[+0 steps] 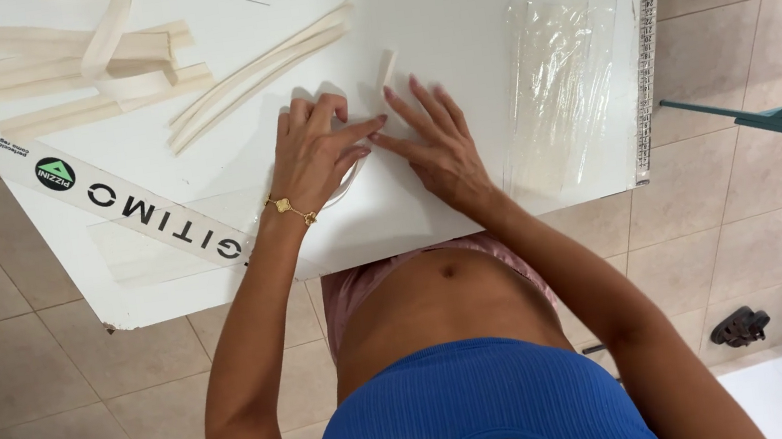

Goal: Cutting and organizing thin adhesive or fabric strips on a work surface using scissors.

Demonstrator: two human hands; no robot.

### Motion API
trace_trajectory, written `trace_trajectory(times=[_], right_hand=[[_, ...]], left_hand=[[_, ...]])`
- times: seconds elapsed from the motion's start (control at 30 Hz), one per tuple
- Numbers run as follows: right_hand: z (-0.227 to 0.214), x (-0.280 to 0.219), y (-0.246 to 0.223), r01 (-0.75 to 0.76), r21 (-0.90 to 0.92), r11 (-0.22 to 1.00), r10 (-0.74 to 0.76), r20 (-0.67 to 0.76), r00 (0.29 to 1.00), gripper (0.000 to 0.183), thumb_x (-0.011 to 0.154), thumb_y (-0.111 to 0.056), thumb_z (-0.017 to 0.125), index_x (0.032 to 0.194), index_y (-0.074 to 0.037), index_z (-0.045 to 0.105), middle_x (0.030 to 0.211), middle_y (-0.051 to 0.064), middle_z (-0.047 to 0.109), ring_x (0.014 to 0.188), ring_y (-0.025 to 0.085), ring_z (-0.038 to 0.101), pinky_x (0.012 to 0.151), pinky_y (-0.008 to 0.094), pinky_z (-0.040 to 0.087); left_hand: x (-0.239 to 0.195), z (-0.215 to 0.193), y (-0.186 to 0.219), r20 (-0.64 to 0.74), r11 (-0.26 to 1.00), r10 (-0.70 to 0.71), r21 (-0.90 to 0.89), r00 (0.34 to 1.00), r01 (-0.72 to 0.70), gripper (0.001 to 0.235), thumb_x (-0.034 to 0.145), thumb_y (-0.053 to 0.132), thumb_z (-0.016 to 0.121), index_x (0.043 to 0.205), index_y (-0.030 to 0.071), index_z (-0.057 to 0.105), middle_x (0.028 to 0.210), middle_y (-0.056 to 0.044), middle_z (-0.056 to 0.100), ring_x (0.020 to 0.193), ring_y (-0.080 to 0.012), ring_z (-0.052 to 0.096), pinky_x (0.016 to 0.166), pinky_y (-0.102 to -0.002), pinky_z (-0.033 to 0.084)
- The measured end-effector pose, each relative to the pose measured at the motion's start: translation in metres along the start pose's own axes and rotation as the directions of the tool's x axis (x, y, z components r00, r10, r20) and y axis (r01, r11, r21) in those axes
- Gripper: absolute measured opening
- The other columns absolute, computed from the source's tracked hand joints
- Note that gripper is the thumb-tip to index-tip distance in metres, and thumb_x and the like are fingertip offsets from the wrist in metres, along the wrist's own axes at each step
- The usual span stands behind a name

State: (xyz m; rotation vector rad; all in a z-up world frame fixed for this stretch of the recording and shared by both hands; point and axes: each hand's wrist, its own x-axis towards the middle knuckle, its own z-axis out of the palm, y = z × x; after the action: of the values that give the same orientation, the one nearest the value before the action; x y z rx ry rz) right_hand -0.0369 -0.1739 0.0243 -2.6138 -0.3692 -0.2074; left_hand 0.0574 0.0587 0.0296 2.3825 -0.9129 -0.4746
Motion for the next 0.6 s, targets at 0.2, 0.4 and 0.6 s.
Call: trace_trajectory(times=[0.2, 0.4, 0.6], right_hand=[[0.043, -0.005, -0.006, -0.251, 0.227, 0.941, 0.281, -0.114, 0.953, 0.028, 0.094, -0.033, 0.092, 0.092, -0.024, 0.065, 0.08, -0.014, 0.061, 0.082, 0.014, 0.058, 0.082, 0.035, 0.035], [0.059, 0.001, 0.01, -0.215, 0.156, 0.964, 0.237, -0.146, 0.96, 0.028, 0.091, -0.018, 0.092, 0.089, -0.021, 0.064, 0.079, -0.007, 0.063, 0.082, 0.019, 0.059, 0.079, 0.038, 0.037], [0.048, 0.0, -0.014, -0.172, 0.174, 0.97, 0.195, -0.123, 0.973, 0.033, 0.091, -0.013, 0.091, 0.086, -0.018, 0.059, 0.074, -0.004, 0.059, 0.076, 0.02, 0.056, 0.079, 0.033, 0.036]], left_hand=[[0.002, 0.007, -0.003, 0.03, 0.999, -0.046, 0.002, 0.998, 0.046, 0.043, 0.099, 0.036, 0.081, 0.139, 0.048, 0.073, 0.119, 0.004, 0.048, 0.113, -0.0275, 0.045, 0.097, -0.045, 0.04], [0.001, 0.004, -0.001, 0.044, 0.998, -0.061, 0.012, 0.997, 0.06, 0.047, 0.097, 0.036, 0.082, 0.141, 0.047, 0.072, 0.12, 0.005, 0.048, 0.115, -0.0265, 0.045, 0.098, -0.044, 0.039], [0.005, 0.004, 0.0, 0.074, 0.997, -0.073, 0.033, 0.995, 0.071, 0.064, 0.094, 0.036, 0.085, 0.152, 0.051, 0.062, 0.121, 0.003, 0.047, 0.115, -0.0282, 0.045, 0.099, -0.046, 0.038]])
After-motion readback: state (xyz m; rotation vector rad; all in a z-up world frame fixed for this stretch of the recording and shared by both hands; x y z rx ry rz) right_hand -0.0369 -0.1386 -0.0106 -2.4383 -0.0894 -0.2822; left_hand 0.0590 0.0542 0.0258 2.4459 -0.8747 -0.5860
